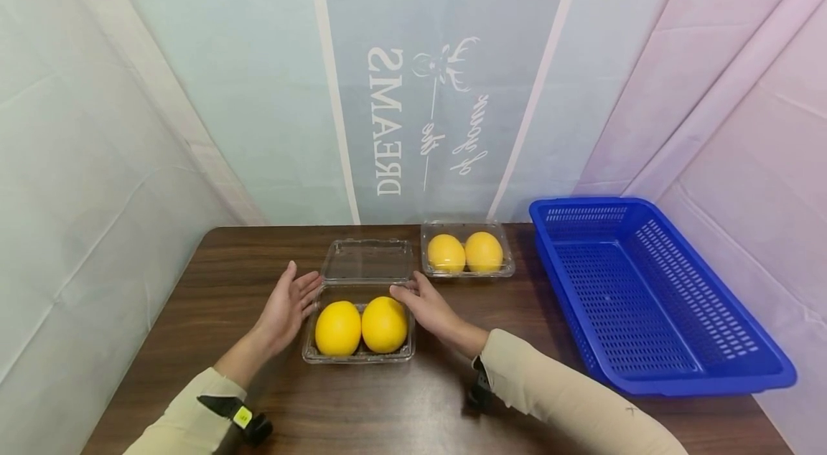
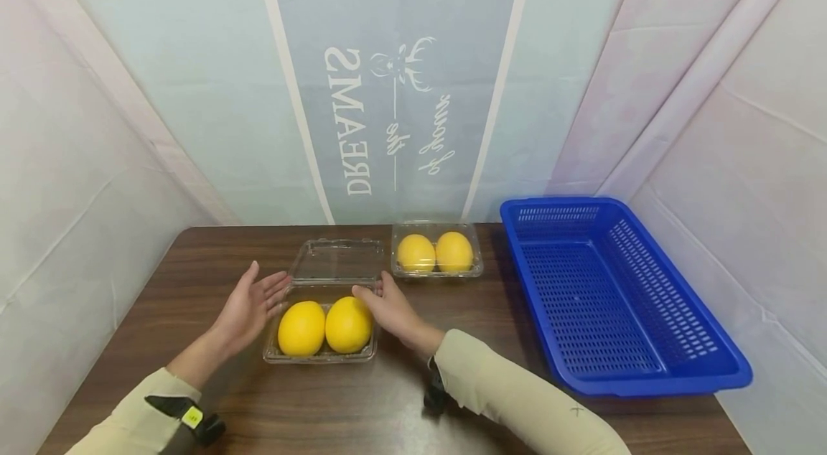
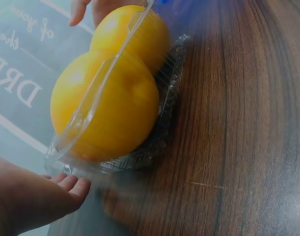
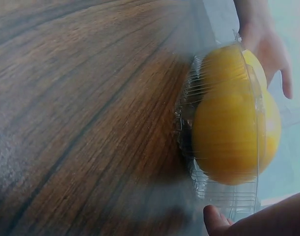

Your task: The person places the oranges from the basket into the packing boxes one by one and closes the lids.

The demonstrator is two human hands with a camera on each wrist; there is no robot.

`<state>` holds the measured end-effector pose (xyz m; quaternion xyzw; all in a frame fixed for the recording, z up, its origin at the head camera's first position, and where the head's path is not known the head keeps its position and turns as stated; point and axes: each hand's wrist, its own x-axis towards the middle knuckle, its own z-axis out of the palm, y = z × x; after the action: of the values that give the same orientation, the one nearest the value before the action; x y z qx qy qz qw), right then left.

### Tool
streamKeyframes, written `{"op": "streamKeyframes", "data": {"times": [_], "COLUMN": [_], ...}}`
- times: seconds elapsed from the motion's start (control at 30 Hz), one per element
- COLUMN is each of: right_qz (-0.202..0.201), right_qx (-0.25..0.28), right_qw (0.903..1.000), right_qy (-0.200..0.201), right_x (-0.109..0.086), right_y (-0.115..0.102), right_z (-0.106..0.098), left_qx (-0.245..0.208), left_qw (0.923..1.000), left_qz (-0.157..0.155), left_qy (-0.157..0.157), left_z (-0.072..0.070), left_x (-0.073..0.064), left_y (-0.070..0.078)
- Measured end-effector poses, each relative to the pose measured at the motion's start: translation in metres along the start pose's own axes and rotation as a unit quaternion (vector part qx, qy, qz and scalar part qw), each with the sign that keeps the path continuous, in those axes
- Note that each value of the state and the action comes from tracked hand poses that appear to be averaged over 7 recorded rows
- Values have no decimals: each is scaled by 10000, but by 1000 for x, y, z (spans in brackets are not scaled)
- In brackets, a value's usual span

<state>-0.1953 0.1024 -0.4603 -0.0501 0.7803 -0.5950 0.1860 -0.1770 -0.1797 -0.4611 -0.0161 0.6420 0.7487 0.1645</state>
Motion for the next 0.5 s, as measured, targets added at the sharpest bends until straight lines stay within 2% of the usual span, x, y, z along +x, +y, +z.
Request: {"op": "streamKeyframes", "data": {"times": [0.5], "right_qz": [-102], "right_qx": [347], "right_qw": [9992], "right_qy": [-142], "right_x": [3], "right_y": [0], "right_z": [-3], "left_qx": [-47], "left_qw": [10000], "left_qz": [-5], "left_qy": [65], "left_z": [3], "left_x": [0], "left_y": [1]}}
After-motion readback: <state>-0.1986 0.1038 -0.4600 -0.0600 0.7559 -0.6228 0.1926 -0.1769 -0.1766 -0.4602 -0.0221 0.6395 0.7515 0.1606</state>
